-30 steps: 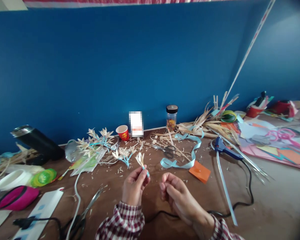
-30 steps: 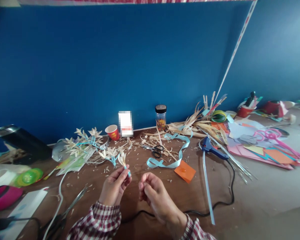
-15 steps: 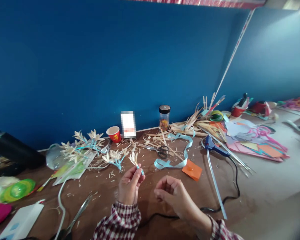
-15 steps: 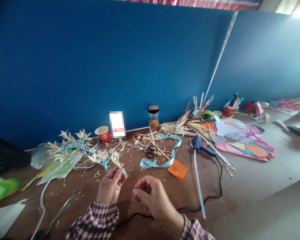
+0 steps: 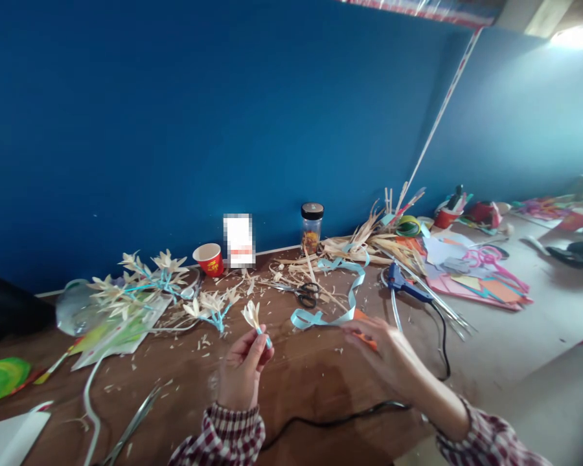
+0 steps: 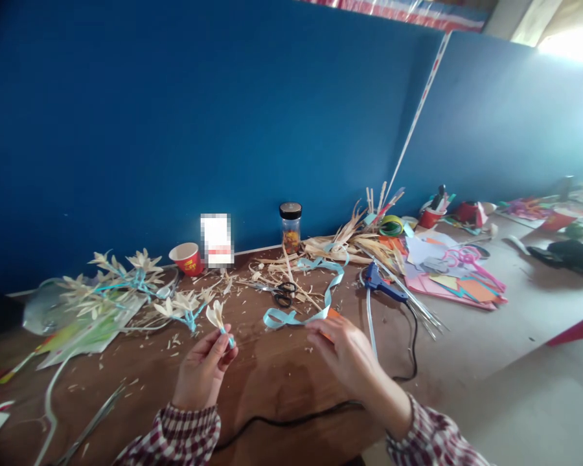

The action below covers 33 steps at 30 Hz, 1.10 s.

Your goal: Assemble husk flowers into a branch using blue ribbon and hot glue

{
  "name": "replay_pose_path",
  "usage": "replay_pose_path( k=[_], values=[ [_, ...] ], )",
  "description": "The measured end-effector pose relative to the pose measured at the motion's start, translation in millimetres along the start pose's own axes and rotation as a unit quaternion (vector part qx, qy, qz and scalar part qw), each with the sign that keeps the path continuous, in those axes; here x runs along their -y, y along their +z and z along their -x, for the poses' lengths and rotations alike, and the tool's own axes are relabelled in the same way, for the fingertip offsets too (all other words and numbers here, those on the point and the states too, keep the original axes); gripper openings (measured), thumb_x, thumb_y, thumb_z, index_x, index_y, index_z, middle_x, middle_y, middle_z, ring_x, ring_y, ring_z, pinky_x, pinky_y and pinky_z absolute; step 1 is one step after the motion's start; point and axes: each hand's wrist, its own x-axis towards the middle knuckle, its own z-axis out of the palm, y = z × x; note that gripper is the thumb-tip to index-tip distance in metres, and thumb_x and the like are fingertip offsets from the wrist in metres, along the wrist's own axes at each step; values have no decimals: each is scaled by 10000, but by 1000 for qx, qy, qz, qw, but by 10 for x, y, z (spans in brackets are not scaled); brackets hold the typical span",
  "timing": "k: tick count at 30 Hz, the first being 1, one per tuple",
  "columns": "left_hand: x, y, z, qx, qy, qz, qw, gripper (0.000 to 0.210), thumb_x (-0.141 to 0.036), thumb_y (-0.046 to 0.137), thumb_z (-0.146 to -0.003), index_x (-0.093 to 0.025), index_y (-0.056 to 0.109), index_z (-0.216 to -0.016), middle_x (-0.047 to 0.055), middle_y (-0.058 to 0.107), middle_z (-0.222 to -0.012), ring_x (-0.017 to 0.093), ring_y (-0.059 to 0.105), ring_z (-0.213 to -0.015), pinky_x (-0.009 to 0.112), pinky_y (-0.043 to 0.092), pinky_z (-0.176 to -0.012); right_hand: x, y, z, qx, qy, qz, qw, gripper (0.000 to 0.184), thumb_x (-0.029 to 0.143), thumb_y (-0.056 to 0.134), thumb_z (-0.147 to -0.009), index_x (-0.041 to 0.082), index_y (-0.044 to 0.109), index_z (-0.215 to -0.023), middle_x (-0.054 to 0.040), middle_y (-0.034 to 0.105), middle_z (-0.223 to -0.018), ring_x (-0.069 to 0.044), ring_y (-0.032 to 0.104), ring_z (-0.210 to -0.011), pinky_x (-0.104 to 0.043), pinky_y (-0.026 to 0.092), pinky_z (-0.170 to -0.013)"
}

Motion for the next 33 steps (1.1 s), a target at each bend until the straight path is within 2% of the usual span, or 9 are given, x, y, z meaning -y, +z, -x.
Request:
replay_pose_path(
  k=[4, 9, 12, 14, 17, 22, 26, 30, 33],
  values=[
    [21, -10, -4, 1, -6, 1, 1000, 357, -259, 838, -462, -155, 717, -782, -4, 691, -660, 73, 604, -582, 165, 525, -565, -91, -226, -218, 31, -75, 237, 968, 200, 306, 507, -844, 239, 679, -922, -57, 669, -887, -201, 619, -784, -306, 457, -674],
    [33, -21, -16, 8, -16, 3, 1000, 362, -277, 839, -455, -155, 715, -772, -9, 684, -626, 80, 605, -573, 177, 525, -563, -214, -379, -617, -60, -136, 309, 939, 270, 245, 418, -864, 174, 650, -984, -114, 615, -1118, -215, 606, -974, -313, 473, -806],
    [40, -24, -26, 8, -18, 5, 1000, 356, -282, 842, -445, -149, 715, -750, -7, 679, -607, 77, 600, -558, 172, 522, -550, -287, -541, -888, -105, -91, 357, 924, 251, 268, 447, -848, 184, 662, -946, -84, 693, -876, -228, 648, -812, -345, 490, -745],
    [47, -30, -31, 7, -14, 5, 1000, 358, -275, 845, -442, -148, 717, -752, -4, 683, -617, 76, 600, -559, 172, 525, -552, -346, -651, -1019, -91, -94, 413, 901, 221, 261, 507, -805, 209, 670, -944, -77, 695, -890, -249, 639, -854, -386, 472, -791],
    [50, -34, -28, 1, -9, 9, 1000, 366, -256, 850, -430, -152, 720, -756, 3, 698, -662, 78, 607, -570, 173, 532, -555, -469, -762, -1098, -58, -148, 443, 882, 332, 150, 479, -777, 221, 644, -1057, -83, 625, -1136, -240, 578, -1032, -385, 422, -896],
    [22, 11, 13, -12, -12, 16, 1000, 379, -256, 859, -391, -150, 723, -729, 6, 697, -644, 79, 608, -551, 170, 537, -538, -650, -856, -988, -97, -99, 437, 888, 310, 257, 458, -836, 187, 620, -1090, -88, 692, -946, -236, 634, -836, -356, 484, -719],
    [18, 24, 24, -21, -12, 9, 1000, 396, -255, 861, -383, -148, 725, -739, 5, 692, -628, 80, 605, -540, 166, 536, -525, -625, -911, -756, -103, -82, 462, 877, 243, 305, 451, -855, 226, 662, -945, -70, 690, -937, -244, 614, -880, -340, 453, -725],
    [47, -16, -7, -11, -14, -1, 1000, 405, -247, 852, -417, -145, 726, -789, 6, 689, -626, 82, 608, -555, 162, 538, -536, -587, -828, -447, -3, -9, 441, 897, 245, 357, 441, -865, 240, 643, -939, -30, 688, -781, -175, 617, -634, -253, 405, -550],
    [71, -37, -26, -7, -14, -11, 1000, 392, -250, 845, -440, -148, 725, -799, 6, 692, -637, 84, 611, -566, 162, 539, -541, -653, -677, -275, 76, 3, 413, 908, 238, 307, 418, -870, 211, 636, -862, -42, 665, -781, -172, 615, -689, -247, 398, -593]
  ],
)
